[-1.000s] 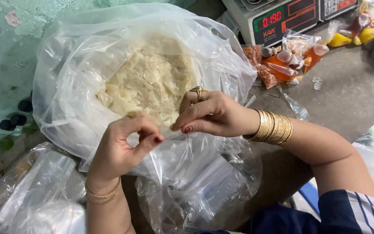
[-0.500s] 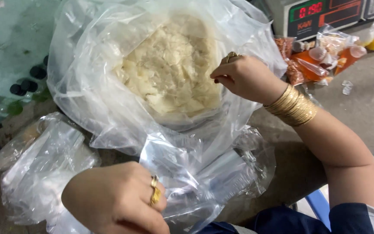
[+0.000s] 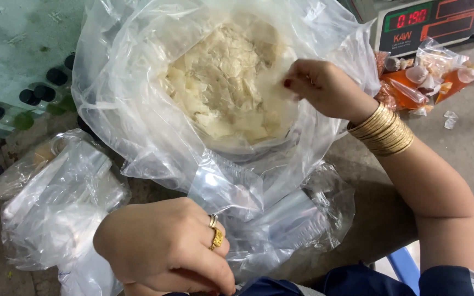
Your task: A person is portioning out flaky food items from a large bulk bag into smaller individual plastic bags on a counter next to a digital scale.
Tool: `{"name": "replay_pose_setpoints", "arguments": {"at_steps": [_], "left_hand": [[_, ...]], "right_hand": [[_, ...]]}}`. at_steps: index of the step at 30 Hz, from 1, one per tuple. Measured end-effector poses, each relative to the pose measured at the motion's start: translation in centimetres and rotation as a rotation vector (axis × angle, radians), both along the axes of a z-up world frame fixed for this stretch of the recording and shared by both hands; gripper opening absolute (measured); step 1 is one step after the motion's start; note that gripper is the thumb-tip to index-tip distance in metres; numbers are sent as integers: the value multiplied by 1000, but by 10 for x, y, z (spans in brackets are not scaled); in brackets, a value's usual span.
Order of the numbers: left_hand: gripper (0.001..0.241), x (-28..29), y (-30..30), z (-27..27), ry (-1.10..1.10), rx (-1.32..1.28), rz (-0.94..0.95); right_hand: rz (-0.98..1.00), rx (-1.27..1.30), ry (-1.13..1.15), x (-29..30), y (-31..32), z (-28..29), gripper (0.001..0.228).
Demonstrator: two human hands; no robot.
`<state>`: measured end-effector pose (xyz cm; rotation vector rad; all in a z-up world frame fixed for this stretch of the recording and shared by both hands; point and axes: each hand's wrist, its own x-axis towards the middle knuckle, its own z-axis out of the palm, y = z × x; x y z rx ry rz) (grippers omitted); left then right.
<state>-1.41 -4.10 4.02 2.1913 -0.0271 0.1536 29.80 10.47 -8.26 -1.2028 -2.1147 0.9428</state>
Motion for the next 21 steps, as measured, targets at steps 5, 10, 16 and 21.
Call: {"name": "replay_pose_setpoints", "arguments": {"at_steps": [5, 10, 16, 21], "left_hand": [[18, 3, -2, -8, -6, 15, 28], [14, 2, -3, -12, -7, 45, 50], [14, 5, 0, -10, -18, 30, 37], [9, 14, 5, -8, 7, -18, 34]], "right_hand": [[-34, -231, 194, -10, -7, 5, 9], [-39, -54, 25, -10, 2, -19, 23], [-22, 135, 304, -3, -9, 0, 9], [81, 541, 180, -7, -24, 19, 6]]}}
